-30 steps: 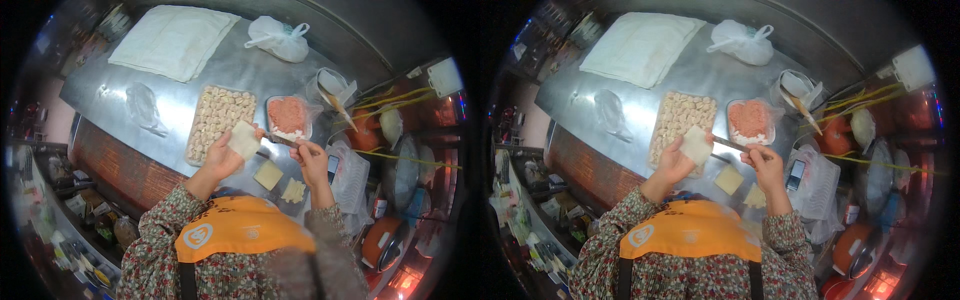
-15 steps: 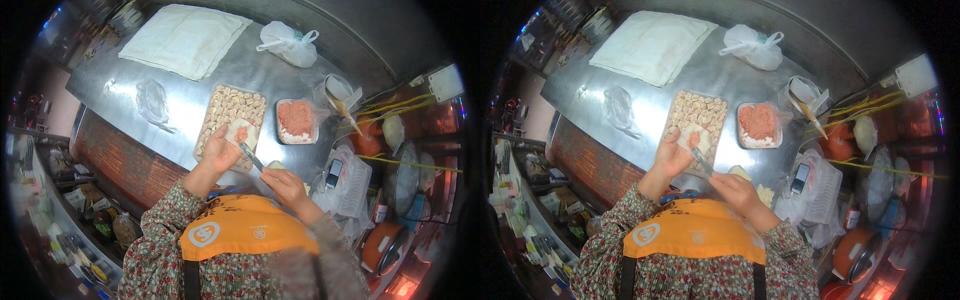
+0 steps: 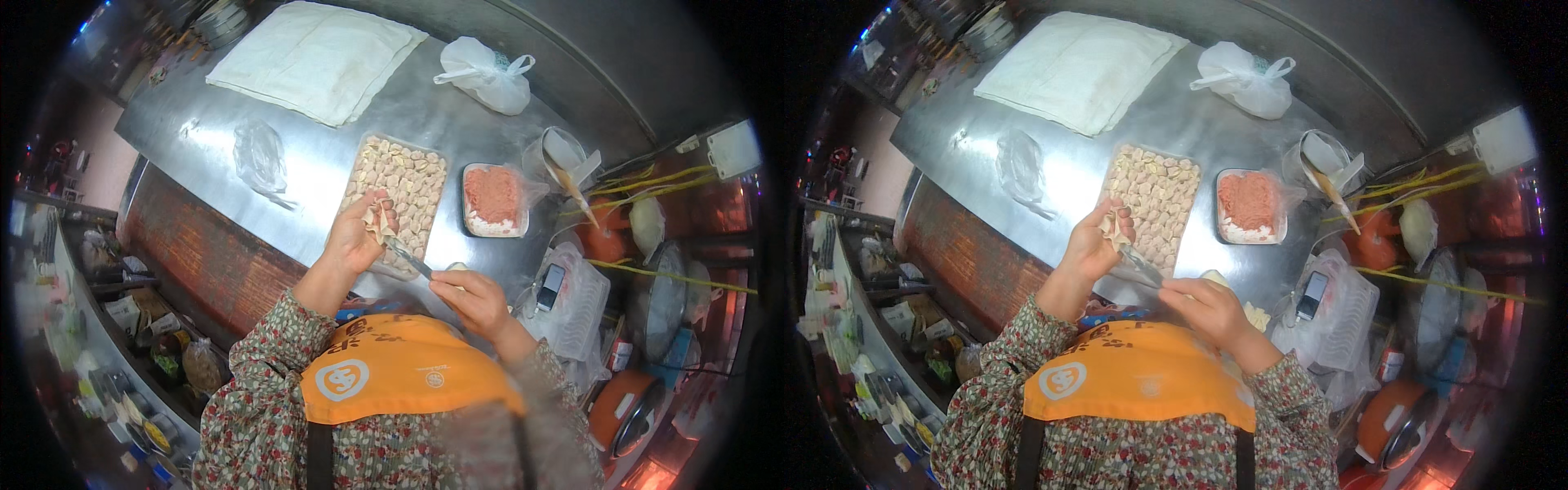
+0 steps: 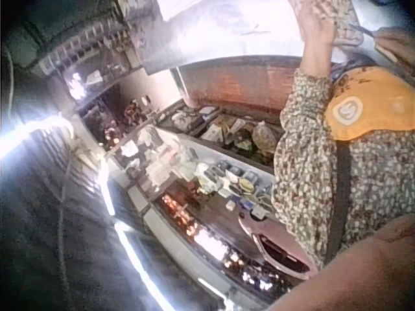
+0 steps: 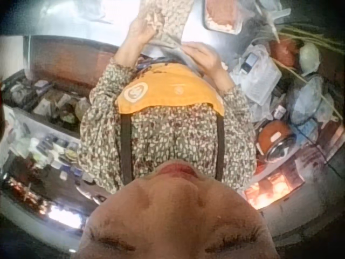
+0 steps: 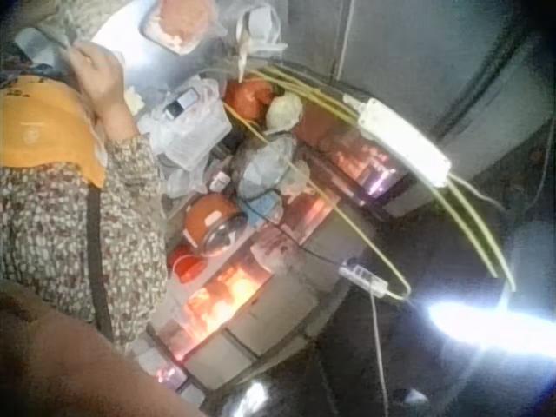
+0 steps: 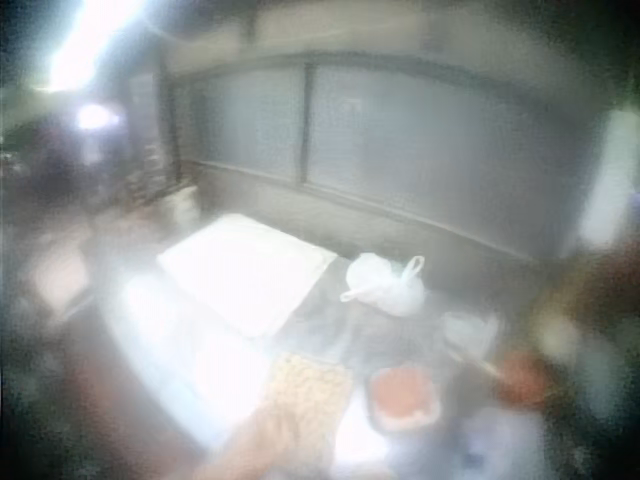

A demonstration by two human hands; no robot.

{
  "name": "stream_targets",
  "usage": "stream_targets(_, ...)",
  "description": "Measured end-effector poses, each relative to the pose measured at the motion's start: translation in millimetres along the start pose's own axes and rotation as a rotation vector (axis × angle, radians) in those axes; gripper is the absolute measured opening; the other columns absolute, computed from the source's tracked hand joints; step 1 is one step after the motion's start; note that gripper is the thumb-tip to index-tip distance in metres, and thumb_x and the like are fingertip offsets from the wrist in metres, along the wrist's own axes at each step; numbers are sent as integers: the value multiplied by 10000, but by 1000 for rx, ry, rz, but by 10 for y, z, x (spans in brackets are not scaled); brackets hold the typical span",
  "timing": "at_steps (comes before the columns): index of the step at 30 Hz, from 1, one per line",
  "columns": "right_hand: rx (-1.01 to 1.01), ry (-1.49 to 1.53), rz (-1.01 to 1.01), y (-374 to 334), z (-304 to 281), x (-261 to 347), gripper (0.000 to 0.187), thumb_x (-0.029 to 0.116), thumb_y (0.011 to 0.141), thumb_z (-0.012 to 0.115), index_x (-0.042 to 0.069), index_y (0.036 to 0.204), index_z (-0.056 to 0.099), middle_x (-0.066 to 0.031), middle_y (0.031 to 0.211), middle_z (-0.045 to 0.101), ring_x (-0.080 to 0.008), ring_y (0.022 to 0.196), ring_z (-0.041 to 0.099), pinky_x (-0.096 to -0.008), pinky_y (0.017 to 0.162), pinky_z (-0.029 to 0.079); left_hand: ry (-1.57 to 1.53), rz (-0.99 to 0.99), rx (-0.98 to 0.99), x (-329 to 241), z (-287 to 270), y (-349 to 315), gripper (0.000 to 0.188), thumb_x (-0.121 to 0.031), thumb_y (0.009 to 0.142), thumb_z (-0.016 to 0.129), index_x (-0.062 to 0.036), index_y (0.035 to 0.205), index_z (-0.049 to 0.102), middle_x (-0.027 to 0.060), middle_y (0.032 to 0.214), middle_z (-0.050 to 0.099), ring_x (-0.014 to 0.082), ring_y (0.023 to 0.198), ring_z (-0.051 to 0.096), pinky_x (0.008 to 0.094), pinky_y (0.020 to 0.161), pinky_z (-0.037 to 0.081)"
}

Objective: The person repeatedly scoops ground meat onto square wrappers, folds them into dumplings, and places them on a tray. The process is continuous and methodical, with the person using a small metal scoop to portion the filling.

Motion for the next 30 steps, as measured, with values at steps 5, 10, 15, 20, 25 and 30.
stream_targets(5, -59, -37, 8, 117, 211, -34, 247, -10, 748, 660, 26, 992, 654, -120, 984, 643, -261, 802, 645, -321, 645, 522, 112, 161, -88, 95, -45, 0, 180, -105, 948, 473, 60, 1021, 479, 72, 755, 477, 184, 693, 495, 332, 717, 489)
stream_targets(10, -42, 96, 103, 220, 469, -2, 216, -25, 754, 661, 1, 968, 644, -131, 933, 641, -277, 788, 642, -318, 645, 522, 232, 227, -232, 145, -246, 19, 231, -217, 978, 445, -29, 846, 467, 76, 718, 473, 194, 640, 476, 355, 655, 478)
stream_targets(15, -82, 220, 258, 171, 342, -83, 122, 7, 832, 607, -15, 943, 651, -137, 917, 633, -241, 799, 635, -297, 688, 519, 597, 438, -289, -407, -512, -21, 295, -285, 976, 463, -40, 823, 528, 29, 661, 464, 127, 559, 443, 259, 500, 380)
stream_targets(20, -195, 318, 568, -42, 261, -317, 130, -4, 840, 596, -34, 954, 653, -124, 911, 638, -188, 777, 649, -272, 673, 519, 1335, 536, -249, -631, -857, -93, 262, -237, 968, 464, -11, 928, 590, 34, 677, 484, 154, 615, 495, 278, 572, 421)
stream_targets(25, -210, 350, 695, -283, 241, -441, 147, 13, 863, 567, -48, 967, 652, -105, 905, 639, -159, 761, 660, -243, 668, 516, 1939, 657, 134, -604, -1114, -81, 171, -119, 889, 476, -9, 987, 564, 162, 767, 582, 347, 774, 583, 387, 740, 464)
stream_targets(30, -255, 341, 761, -381, 220, -496, 147, 21, 867, 568, -45, 965, 654, -99, 909, 640, -151, 758, 659, -242, 671, 516, 2389, 334, 112, -622, -1163, -50, 216, -36, 784, 488, -52, 992, 544, 165, 836, 591, 389, 851, 580, 448, 776, 457)
Point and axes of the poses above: each hand's wrist, its own y-axis towards the middle knuckle, its own z-axis out of the palm, x = y × z, the point moved 1 cm from there along y, towards the middle knuckle
